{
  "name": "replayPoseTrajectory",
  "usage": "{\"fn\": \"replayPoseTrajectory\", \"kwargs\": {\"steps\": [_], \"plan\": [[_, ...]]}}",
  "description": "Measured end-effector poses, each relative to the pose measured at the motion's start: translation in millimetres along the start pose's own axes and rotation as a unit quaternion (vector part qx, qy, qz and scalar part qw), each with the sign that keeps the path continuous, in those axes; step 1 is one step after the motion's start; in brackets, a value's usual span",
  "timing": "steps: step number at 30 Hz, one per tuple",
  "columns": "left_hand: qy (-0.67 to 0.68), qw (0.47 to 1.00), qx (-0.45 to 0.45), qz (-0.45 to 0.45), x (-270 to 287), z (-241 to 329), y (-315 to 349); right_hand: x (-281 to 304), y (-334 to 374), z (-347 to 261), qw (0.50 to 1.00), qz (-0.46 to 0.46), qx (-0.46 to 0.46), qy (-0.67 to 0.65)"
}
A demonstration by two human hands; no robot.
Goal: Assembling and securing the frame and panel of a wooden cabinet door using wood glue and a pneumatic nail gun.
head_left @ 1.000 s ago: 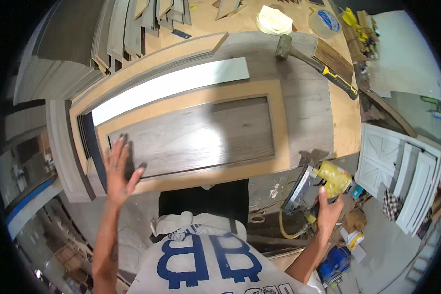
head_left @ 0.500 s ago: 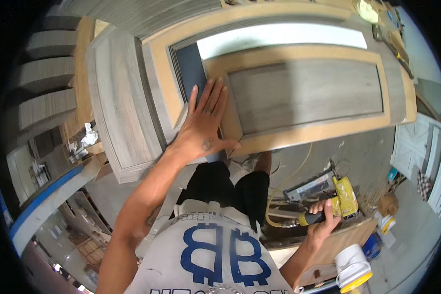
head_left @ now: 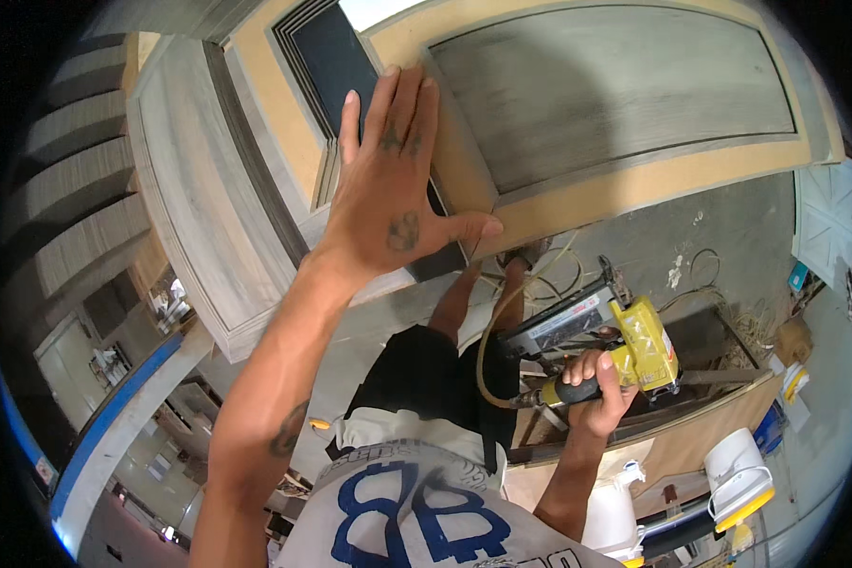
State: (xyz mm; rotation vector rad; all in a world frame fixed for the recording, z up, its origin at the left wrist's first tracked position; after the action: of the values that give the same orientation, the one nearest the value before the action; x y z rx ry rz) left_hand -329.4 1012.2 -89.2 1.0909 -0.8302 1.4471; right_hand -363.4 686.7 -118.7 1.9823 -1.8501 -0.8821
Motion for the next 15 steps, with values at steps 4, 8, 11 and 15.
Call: {"fn": "replayPoseTrajectory", "kwargs": {"steps": [4, 8, 11, 15], "plan": [[0.003, 1.0, -0.009, 0.007, -1.4, 4.5, -2.0, 14.7, -0.8, 3.4, 1.0, 0.019, 0.001, 0.0], [0.011, 1.0, -0.004, -0.002, -0.9, 1.1, -4.0, 18.6, -3.1, 4.6, 1.0, 0.027, 0.011, 0.006], [0.01, 1.0, -0.004, 0.001, -3.5, -2.9, -5.3, 22.7, -4.3, 7.1, 1.0, 0.004, 0.025, 0.001], [0.009, 1.0, 0.002, -0.005, -6.0, -2.2, -5.4, 17.6, -0.8, 7.4, 0.999, -0.008, 0.028, -0.024]]}}
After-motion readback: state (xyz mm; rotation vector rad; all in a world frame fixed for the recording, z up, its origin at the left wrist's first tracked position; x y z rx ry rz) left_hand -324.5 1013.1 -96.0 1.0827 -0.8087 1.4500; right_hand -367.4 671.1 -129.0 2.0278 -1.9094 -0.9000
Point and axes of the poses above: each hand's wrist, its own y-axis away from the middle knuckle, its own x-axis out of the back of the hand, z = x × y, the point moved 4 cm from there along -y, towards the middle knuckle, and after that the axes turned 5 degrees about y, right-handed, at the moved point
